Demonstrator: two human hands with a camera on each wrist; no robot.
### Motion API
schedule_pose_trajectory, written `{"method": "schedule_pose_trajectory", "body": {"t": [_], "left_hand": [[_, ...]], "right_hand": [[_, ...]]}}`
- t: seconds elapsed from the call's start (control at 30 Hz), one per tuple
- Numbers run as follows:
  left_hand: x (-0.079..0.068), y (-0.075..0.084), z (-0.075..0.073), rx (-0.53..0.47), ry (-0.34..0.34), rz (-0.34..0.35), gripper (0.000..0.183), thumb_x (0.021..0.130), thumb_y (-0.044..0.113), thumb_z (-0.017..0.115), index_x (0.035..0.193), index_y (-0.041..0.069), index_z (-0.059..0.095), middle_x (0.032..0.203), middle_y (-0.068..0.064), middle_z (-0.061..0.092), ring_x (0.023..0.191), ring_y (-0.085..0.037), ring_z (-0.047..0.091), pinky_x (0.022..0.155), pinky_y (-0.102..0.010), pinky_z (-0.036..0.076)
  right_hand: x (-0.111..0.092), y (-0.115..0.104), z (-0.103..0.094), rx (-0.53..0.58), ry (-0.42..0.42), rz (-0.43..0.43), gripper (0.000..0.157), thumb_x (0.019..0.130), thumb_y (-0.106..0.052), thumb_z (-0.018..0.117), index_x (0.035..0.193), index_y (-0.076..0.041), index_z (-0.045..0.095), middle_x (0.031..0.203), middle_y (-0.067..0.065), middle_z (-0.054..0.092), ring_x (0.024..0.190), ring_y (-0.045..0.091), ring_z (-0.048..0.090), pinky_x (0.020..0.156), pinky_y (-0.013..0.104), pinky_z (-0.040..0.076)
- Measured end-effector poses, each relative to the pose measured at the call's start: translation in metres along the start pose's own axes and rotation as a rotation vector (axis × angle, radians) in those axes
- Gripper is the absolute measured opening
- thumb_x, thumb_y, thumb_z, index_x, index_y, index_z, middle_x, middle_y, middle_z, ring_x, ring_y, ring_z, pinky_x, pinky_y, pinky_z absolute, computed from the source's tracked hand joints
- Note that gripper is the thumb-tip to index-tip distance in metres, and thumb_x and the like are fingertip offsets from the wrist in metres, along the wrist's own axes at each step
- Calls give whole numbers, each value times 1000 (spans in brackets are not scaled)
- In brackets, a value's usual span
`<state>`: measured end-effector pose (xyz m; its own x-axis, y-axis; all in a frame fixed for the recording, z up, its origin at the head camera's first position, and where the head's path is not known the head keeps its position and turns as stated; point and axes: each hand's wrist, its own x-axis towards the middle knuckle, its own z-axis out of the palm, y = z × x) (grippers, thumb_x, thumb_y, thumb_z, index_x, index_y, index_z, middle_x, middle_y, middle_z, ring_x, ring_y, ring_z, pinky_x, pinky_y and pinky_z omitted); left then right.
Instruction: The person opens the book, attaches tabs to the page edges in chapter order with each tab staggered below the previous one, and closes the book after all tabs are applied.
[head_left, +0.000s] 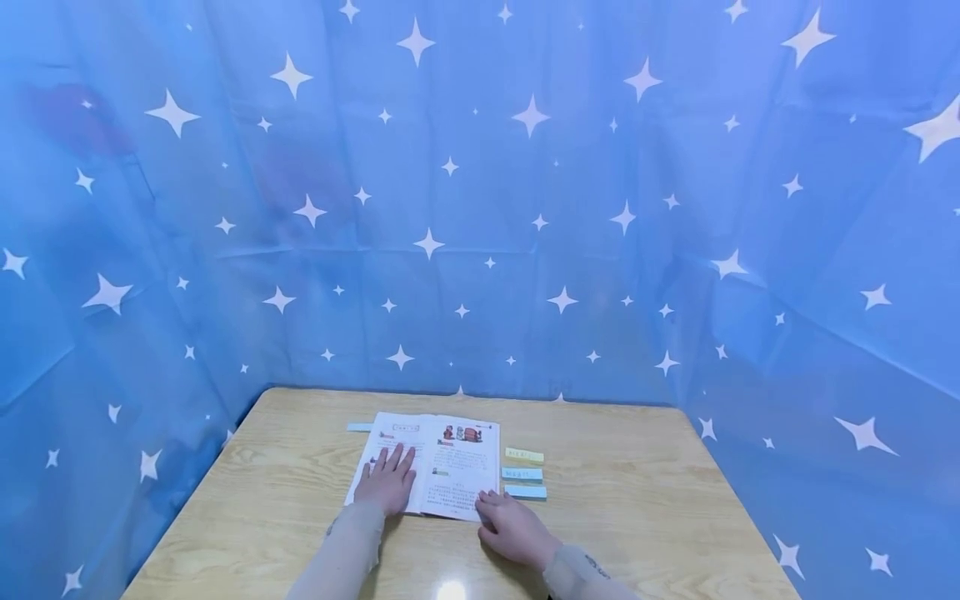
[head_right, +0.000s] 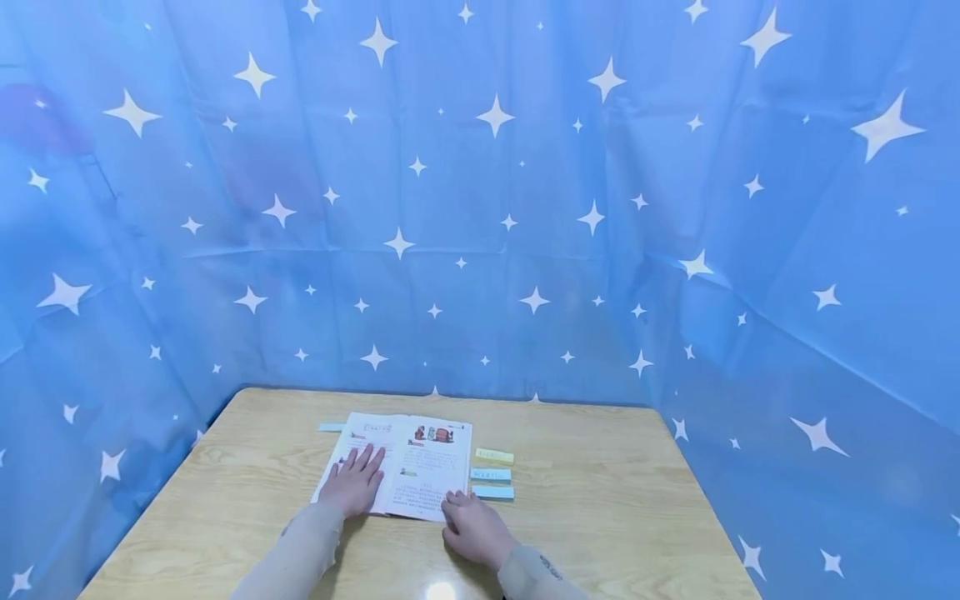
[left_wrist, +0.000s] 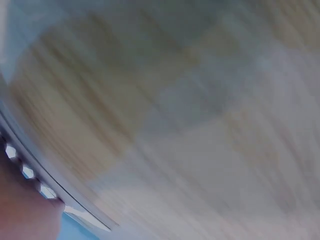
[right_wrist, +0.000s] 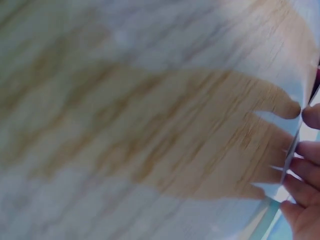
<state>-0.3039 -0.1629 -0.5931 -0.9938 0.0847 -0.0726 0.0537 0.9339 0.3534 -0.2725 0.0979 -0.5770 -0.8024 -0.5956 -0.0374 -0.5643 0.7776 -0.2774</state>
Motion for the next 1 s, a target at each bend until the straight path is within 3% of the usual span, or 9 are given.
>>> {"method": "schedule_pose_trajectory", "body": {"t": [0.27,0.43,0.57,0.77,1.0], "left_hand": [[4,-20,7,1,27,-9,53,104,36,32,152,16,32,159,-11,22,145,-40,11,113,-63,6],[1,-17,5,-22,45,-2,53,103,36,31,152,14,33,158,-13,23,145,-40,10,113,-64,3],[-3,-13,3,-16,55,8,53,104,37,30,152,14,33,158,-13,24,145,-40,11,113,-63,5],[4,-18,11,20,70,21,52,104,36,31,151,15,34,158,-11,26,145,-39,14,113,-63,8],[1,-18,10,1,82,17,53,104,36,30,152,15,34,158,-13,24,144,-40,13,112,-65,7]], "right_hand": [[1,-1,3,-71,15,-32,43,92,-33,63,129,-9,62,134,8,58,125,23,53,107,44,39],[8,-7,0,-175,55,-91,39,91,-34,63,123,-12,66,126,7,63,117,21,58,102,43,45],[18,-14,-1,-124,50,-136,40,94,-36,61,128,-15,63,133,5,59,122,20,55,102,40,45],[39,-26,-5,-71,16,-226,50,96,-39,58,138,-13,55,144,5,49,131,23,46,107,38,39],[58,-37,-5,-28,-64,-194,58,96,-44,56,143,-12,48,148,3,44,136,26,40,110,40,35]]}}
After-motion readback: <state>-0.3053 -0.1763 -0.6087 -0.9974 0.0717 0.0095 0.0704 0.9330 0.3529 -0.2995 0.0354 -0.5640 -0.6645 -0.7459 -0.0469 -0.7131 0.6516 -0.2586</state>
